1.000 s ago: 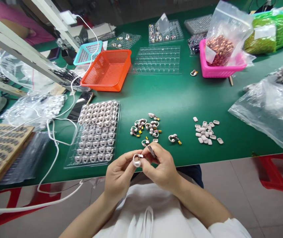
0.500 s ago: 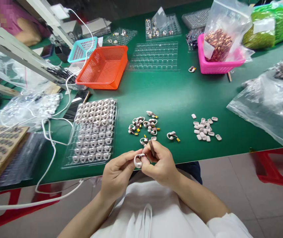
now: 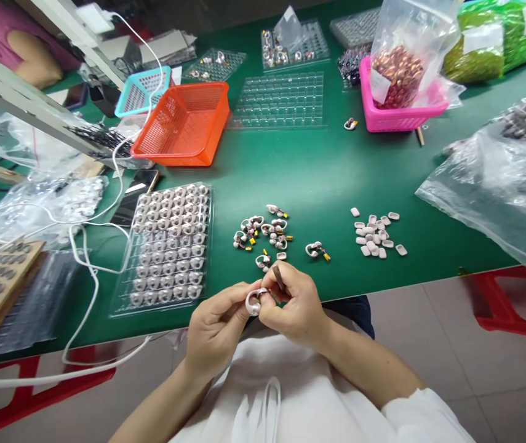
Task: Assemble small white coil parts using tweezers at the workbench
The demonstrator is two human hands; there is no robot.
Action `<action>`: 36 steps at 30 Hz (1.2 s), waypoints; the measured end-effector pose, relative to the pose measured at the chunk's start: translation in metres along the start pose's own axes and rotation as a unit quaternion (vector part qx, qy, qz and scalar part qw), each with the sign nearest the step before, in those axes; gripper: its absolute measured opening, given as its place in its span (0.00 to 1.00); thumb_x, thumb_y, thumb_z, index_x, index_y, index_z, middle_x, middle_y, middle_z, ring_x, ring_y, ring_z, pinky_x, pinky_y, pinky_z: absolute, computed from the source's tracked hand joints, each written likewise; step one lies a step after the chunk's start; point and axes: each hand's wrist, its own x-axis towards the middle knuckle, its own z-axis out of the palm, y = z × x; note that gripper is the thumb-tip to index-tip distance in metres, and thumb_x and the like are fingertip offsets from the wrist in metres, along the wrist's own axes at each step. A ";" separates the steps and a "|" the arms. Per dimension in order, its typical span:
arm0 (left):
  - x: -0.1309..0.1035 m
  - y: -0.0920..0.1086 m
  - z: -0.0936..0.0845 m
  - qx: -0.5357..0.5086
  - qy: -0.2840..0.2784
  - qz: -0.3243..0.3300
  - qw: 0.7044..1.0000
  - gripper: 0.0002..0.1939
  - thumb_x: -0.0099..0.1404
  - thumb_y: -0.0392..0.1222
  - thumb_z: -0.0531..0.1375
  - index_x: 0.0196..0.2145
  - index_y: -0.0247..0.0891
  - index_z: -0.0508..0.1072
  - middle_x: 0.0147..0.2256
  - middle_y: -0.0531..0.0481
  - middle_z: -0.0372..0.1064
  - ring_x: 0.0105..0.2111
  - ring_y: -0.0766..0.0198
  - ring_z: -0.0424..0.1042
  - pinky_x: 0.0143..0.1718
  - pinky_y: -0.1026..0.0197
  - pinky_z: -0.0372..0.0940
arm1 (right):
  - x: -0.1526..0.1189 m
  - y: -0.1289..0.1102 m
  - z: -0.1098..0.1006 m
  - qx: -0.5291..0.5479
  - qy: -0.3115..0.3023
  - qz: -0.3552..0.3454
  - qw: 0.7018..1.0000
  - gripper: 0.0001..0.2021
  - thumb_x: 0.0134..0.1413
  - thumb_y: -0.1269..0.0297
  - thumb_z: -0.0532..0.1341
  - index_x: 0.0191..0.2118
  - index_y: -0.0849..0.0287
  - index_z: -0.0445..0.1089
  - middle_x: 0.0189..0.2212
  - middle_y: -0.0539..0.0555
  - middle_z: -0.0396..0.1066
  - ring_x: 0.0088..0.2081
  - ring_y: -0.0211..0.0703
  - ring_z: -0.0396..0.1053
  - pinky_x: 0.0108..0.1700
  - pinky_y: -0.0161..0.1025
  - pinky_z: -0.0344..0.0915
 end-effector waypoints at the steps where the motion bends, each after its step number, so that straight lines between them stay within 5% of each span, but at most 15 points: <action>1: 0.000 0.000 0.000 0.003 -0.003 0.000 1.000 0.17 0.65 0.27 0.61 0.47 0.42 0.81 0.33 0.48 0.78 0.32 0.65 0.73 0.35 0.67 0.68 | 0.000 0.000 0.000 -0.003 0.000 -0.003 1.000 0.05 0.50 0.73 0.58 0.29 0.56 0.62 0.25 0.46 0.60 0.24 0.35 0.58 0.26 0.34 0.55; 6: 0.000 0.001 -0.001 -0.002 -0.006 -0.028 1.000 0.13 0.65 0.30 0.63 0.45 0.41 0.82 0.33 0.49 0.78 0.32 0.65 0.75 0.37 0.67 0.69 | 0.001 0.001 -0.002 -0.017 -0.010 0.016 1.000 0.06 0.50 0.72 0.59 0.29 0.56 0.60 0.25 0.46 0.59 0.24 0.34 0.56 0.26 0.34 0.55; 11: 0.003 0.000 -0.005 -0.099 -0.011 -0.164 0.981 0.11 0.66 0.37 0.64 0.45 0.41 0.81 0.40 0.45 0.80 0.41 0.59 0.79 0.44 0.63 0.72 | 0.004 -0.009 -0.013 -0.037 -0.076 0.043 0.996 0.04 0.55 0.69 0.60 0.32 0.57 0.63 0.27 0.47 0.59 0.25 0.34 0.56 0.27 0.33 0.56; 16: 0.008 -0.004 -0.011 -0.239 0.003 -0.240 0.941 0.09 0.63 0.42 0.68 0.41 0.39 0.82 0.34 0.47 0.80 0.31 0.64 0.77 0.37 0.65 0.72 | 0.008 -0.017 -0.032 0.017 -0.150 0.069 0.986 0.07 0.60 0.62 0.61 0.42 0.58 0.70 0.33 0.50 0.63 0.28 0.36 0.59 0.27 0.33 0.56; 22: 0.012 -0.009 -0.009 -0.277 0.017 -0.224 0.934 0.06 0.60 0.40 0.70 0.37 0.42 0.83 0.37 0.51 0.76 0.37 0.68 0.73 0.40 0.70 0.68 | 0.006 -0.011 -0.029 0.113 -0.156 0.155 0.969 0.11 0.58 0.57 0.65 0.39 0.60 0.72 0.26 0.48 0.63 0.26 0.34 0.56 0.28 0.34 0.54; 30: 0.012 -0.010 -0.007 -0.288 -0.006 -0.211 0.934 0.05 0.62 0.40 0.68 0.38 0.44 0.83 0.39 0.50 0.71 0.35 0.66 0.71 0.38 0.65 0.68 | 0.014 -0.009 -0.027 0.178 -0.169 0.178 0.953 0.14 0.58 0.53 0.65 0.37 0.62 0.76 0.27 0.51 0.70 0.24 0.33 0.60 0.26 0.33 0.58; 36: 0.008 -0.016 -0.003 -0.226 0.024 -0.155 0.961 0.05 0.63 0.39 0.67 0.38 0.45 0.82 0.39 0.50 0.72 0.41 0.63 0.71 0.42 0.65 0.67 | 0.015 -0.005 -0.020 0.195 -0.166 0.204 0.945 0.16 0.53 0.51 0.69 0.32 0.62 0.74 0.20 0.45 0.63 0.21 0.31 0.57 0.24 0.32 0.53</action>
